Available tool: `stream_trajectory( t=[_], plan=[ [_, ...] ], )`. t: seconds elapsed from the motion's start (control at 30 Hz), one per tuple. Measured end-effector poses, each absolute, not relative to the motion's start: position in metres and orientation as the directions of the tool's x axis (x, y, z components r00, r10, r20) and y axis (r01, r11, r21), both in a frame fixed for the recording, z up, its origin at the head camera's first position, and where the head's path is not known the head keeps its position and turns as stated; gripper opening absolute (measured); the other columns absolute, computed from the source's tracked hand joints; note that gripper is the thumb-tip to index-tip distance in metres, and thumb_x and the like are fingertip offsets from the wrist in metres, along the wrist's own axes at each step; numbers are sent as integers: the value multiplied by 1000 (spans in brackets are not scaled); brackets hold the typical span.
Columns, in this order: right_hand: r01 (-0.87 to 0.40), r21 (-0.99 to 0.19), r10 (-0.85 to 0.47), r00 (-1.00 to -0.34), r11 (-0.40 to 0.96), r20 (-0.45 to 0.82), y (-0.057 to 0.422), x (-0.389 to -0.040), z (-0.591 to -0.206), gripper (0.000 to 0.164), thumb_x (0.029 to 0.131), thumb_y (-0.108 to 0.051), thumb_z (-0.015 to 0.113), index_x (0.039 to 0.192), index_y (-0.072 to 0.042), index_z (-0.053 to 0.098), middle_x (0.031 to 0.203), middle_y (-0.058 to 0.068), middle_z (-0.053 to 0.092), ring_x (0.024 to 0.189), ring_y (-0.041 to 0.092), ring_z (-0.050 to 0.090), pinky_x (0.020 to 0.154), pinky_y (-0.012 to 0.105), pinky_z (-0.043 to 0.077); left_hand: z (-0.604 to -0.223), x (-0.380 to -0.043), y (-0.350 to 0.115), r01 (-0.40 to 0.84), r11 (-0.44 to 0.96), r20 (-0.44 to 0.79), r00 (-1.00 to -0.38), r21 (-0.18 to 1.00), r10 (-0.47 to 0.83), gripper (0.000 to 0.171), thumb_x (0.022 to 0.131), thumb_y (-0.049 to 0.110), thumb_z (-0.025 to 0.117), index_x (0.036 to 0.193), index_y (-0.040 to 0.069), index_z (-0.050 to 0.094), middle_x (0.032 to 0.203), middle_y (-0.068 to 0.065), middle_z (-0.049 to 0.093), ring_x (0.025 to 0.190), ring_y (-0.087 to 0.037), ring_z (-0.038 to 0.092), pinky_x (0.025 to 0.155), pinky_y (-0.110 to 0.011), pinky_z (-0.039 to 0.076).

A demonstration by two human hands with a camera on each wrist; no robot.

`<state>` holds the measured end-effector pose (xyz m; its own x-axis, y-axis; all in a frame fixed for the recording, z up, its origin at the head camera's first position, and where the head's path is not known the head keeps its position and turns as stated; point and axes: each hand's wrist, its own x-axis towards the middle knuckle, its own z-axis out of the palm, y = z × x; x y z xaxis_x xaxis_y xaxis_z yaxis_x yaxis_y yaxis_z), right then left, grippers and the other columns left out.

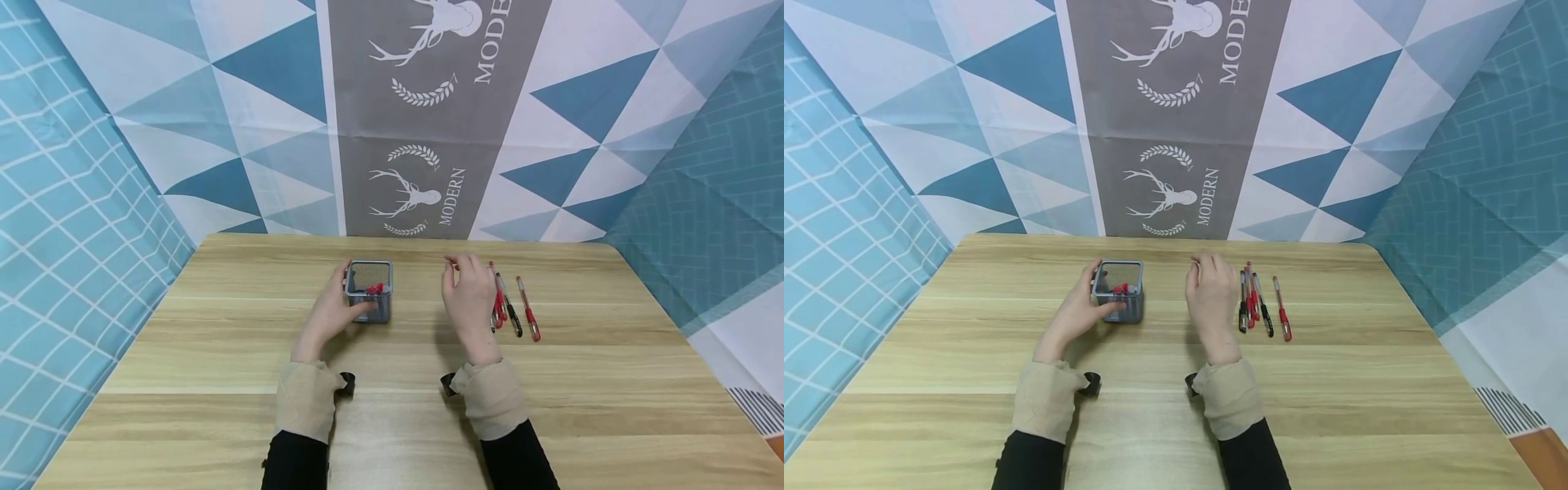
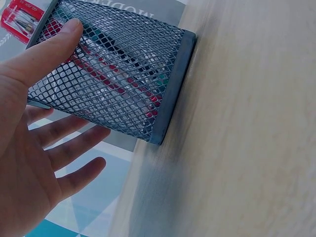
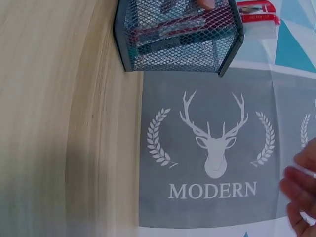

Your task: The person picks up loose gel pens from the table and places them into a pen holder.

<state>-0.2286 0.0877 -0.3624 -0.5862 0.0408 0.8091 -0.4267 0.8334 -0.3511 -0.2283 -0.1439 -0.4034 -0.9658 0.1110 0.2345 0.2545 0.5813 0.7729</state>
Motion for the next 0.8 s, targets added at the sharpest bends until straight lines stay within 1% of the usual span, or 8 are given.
stream_trajectory(
  t=[0.13, 0.23, 0.33, 0.47, 0.57, 0.7, 0.8],
  plan=[
    [-334, -375, 61, -672, 865, 738, 95, -232, -368, 18, 76, -8, 58, 94, -5, 62, 88, 8, 61, 77, 22, 56, 64, 36, 42, -403, -228, -143, 250, 584, 229, -967, 772, 110, 92, 62, 36, 74, 134, 19, 18, 119, -12, 44, 102, -22, 46, 89, -42, 36],
    [-259, -378, 76, -730, 889, 679, 100, -234, -372, 23, 75, -11, 60, 98, -6, 61, 92, 9, 61, 80, 24, 55, 65, 37, 42, -404, -228, -144, 246, 575, 224, -968, 781, 111, 93, 62, 35, 74, 134, 20, 17, 119, -12, 43, 102, -23, 46, 89, -42, 35],
    [-206, -371, 86, -767, 906, 636, 105, -236, -377, 24, 76, -12, 59, 99, -5, 61, 93, 10, 60, 79, 26, 55, 65, 38, 43, -405, -228, -144, 239, 568, 217, -970, 788, 107, 94, 62, 34, 74, 135, 20, 15, 120, -12, 43, 102, -24, 46, 90, -42, 35],
    [-129, -351, 99, -820, 928, 564, 111, -238, -382, 25, 75, -14, 59, 97, -2, 61, 91, 13, 60, 76, 29, 55, 66, 39, 44, -405, -229, -144, 235, 571, 214, -971, 786, 105, 95, 62, 35, 74, 135, 20, 15, 120, -12, 43, 102, -23, 46, 90, -41, 35],
    [-70, -339, 114, -862, 938, 494, 115, -238, -385, 28, 75, -16, 60, 98, -1, 60, 91, 16, 60, 74, 31, 54, 63, 40, 45, -405, -229, -144, 238, 577, 219, -970, 781, 103, 95, 62, 36, 74, 135, 20, 15, 120, -12, 43, 102, -23, 46, 89, -41, 35],
    [1, -353, 150, -906, 936, 396, 119, -237, -387, 32, 75, -19, 60, 101, 0, 59, 95, 17, 58, 78, 31, 54, 61, 41, 45, -405, -229, -144, 234, 582, 217, -971, 779, 99, 95, 62, 37, 74, 135, 21, 14, 120, -11, 43, 102, -22, 46, 89, -41, 36],
    [65, -353, 178, -937, 933, 300, 122, -236, -388, 37, 76, -22, 59, 103, 2, 56, 100, 19, 55, 83, 32, 52, 64, 43, 45, -405, -229, -143, 226, 581, 208, -973, 782, 98, 96, 62, 37, 73, 135, 21, 14, 121, -10, 42, 102, -22, 46, 89, -41, 36]
  ],
)
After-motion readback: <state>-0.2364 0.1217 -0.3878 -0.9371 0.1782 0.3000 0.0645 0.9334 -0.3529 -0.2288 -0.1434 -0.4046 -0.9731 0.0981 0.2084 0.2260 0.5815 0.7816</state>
